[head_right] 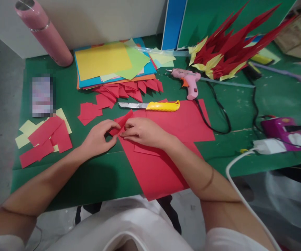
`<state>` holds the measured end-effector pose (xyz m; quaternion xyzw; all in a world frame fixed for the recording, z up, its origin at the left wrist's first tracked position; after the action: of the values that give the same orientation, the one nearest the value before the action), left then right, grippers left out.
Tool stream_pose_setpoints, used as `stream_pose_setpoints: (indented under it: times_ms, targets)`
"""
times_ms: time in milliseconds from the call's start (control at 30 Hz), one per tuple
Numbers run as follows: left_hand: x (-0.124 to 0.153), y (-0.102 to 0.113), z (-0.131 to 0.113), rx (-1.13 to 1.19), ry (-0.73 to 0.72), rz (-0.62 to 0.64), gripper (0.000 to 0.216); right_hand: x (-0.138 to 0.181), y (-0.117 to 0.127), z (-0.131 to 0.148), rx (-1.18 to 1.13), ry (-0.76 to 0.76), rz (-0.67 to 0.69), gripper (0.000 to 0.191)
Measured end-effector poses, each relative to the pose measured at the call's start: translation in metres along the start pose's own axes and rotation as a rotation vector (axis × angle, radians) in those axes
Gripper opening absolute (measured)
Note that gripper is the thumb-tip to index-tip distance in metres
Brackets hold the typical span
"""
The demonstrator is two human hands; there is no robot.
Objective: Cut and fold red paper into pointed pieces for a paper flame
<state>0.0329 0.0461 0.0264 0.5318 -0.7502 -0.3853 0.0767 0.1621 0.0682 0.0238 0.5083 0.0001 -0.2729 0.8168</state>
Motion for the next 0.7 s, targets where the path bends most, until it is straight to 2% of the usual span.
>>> stream_pose_setpoints:
  times_ms: [167, 333, 500, 700]
  targets:
    - [0.003, 0.002, 0.006, 0.069, 0.068, -0.017, 0.043, -0.002, 0.001, 0.003, 0.009, 0.004, 0.005, 0.024]
    - [0.004, 0.001, 0.01, 0.184, 0.076, -0.026, 0.05, -0.003, 0.001, 0.005, 0.033, 0.016, 0.035, 0.023]
    - [0.003, -0.004, 0.006, 0.072, 0.039, 0.043, 0.048, -0.004, 0.0, 0.011, 0.089, 0.044, 0.108, 0.028]
    - [0.002, -0.005, 0.006, -0.005, 0.036, 0.055, 0.044, -0.004, -0.001, 0.013, 0.07, 0.049, 0.143, 0.031]
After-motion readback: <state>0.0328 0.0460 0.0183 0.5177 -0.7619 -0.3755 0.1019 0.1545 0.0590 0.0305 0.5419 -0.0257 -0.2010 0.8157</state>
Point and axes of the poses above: each hand's wrist, its own x-axis away from the middle knuckle, its own y-axis out of the back of the hand, z = x × y, the point moved 7 cm from there along -x, towards the middle knuckle
